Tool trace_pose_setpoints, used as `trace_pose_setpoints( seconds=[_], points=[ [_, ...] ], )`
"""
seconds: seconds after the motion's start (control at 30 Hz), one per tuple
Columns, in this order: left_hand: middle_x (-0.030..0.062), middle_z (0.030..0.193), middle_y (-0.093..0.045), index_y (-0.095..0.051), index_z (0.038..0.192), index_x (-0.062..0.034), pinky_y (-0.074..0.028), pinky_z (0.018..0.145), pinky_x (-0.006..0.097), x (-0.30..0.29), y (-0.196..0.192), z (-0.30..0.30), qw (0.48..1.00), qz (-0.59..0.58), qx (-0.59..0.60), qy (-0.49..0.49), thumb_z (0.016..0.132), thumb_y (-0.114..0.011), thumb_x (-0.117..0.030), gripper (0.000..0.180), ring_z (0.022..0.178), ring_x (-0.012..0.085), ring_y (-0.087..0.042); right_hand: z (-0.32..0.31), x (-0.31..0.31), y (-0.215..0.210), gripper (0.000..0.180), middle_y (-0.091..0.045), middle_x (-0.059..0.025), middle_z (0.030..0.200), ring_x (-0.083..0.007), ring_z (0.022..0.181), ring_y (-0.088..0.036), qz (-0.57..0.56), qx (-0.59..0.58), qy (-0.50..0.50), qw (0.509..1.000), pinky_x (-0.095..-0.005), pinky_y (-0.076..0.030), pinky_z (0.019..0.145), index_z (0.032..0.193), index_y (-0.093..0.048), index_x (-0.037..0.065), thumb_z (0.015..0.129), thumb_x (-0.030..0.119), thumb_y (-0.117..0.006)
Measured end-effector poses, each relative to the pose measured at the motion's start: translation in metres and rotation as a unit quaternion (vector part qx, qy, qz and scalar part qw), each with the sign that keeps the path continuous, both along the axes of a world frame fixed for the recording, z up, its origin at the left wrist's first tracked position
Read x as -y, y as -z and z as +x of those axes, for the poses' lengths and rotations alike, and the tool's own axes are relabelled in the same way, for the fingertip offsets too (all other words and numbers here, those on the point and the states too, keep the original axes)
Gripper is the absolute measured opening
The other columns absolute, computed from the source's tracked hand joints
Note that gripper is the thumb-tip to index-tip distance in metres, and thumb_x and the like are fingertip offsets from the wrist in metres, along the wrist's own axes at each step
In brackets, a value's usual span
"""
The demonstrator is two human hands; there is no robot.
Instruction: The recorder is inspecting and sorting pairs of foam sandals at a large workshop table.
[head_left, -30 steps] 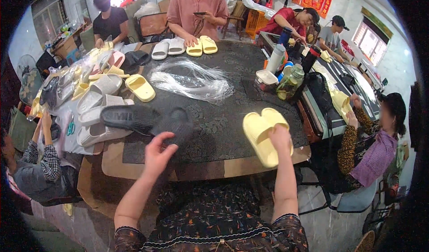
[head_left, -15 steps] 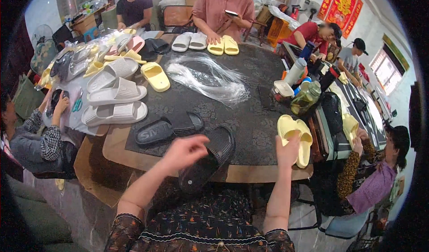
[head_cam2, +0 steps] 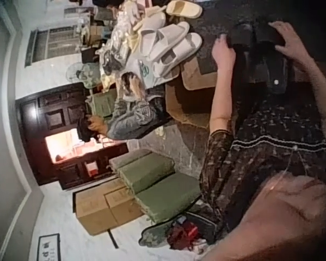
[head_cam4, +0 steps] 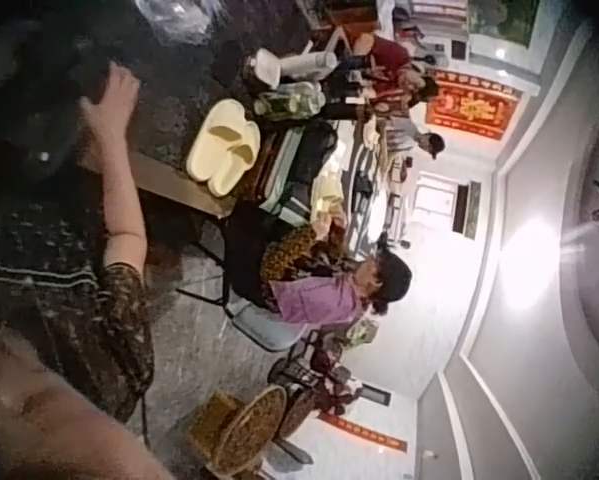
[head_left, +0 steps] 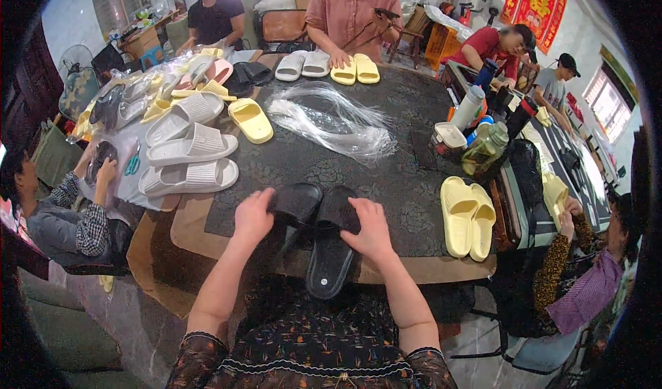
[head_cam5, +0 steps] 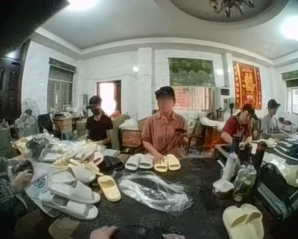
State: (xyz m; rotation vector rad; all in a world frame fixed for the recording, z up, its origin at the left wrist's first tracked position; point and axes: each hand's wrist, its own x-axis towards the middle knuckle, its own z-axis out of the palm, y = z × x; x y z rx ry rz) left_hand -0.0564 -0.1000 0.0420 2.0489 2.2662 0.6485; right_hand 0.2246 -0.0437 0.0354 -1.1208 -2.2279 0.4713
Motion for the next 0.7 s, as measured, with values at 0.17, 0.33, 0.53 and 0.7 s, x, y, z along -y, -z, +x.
trace_pose_setpoints(
  seconds=[0.17, 0.33, 0.53, 0.7],
  points=[
    [0.0168, 0.096, -0.060, -0.044, 0.125, -0.0051, -0.049, 0.077, 0.044, 0.023, -0.003, 0.022, 0.999, -0.043, -0.006, 0.031, 0.072, -0.069, -0.017, 0.060, 0.090, 0.0346, -0.061, 0.004, -0.011, 0.003, 0.063, -0.051, -0.0119, 0.118, -0.0316, 0.114, -0.043, -0.024, -0.031, 0.015, 0.999, -0.0406, -0.038, 0.099, 0.118, -0.055, 0.008, 0.059, 0.021, -0.075],
    [0.0145, 0.095, -0.060, -0.053, 0.119, -0.0047, -0.049, 0.077, 0.042, 0.022, -0.048, 0.020, 0.973, -0.200, 0.052, 0.098, 0.073, -0.074, -0.034, 0.058, 0.089, 0.0320, -0.061, 0.016, -0.012, 0.001, 0.063, -0.049, -0.0095, 0.117, -0.0303, 0.115, -0.042, -0.025, -0.018, -0.001, 1.000, -0.0402, -0.040, 0.098, 0.117, -0.055, 0.009, 0.059, 0.021, -0.075],
    [0.0137, 0.100, -0.061, -0.058, 0.115, -0.0069, -0.047, 0.085, 0.039, -0.005, -0.058, 0.029, 0.968, -0.037, 0.070, 0.238, 0.075, -0.072, -0.037, 0.052, 0.096, 0.0325, -0.056, 0.020, -0.014, 0.001, 0.065, -0.048, -0.0105, 0.119, -0.0307, 0.117, -0.041, -0.040, -0.017, -0.025, 0.999, -0.0399, -0.038, 0.101, 0.118, -0.054, 0.009, 0.058, 0.019, -0.074],
    [0.0159, 0.102, -0.063, -0.060, 0.111, -0.0045, -0.043, 0.093, 0.040, -0.043, -0.027, 0.045, 0.964, -0.074, 0.086, 0.239, 0.080, -0.067, -0.038, 0.046, 0.104, 0.0341, -0.054, 0.023, -0.018, -0.002, 0.067, -0.048, -0.0115, 0.120, -0.0314, 0.118, -0.040, -0.045, -0.008, -0.050, 0.998, -0.0400, -0.037, 0.102, 0.120, -0.053, 0.009, 0.058, 0.017, -0.075]
  ],
)
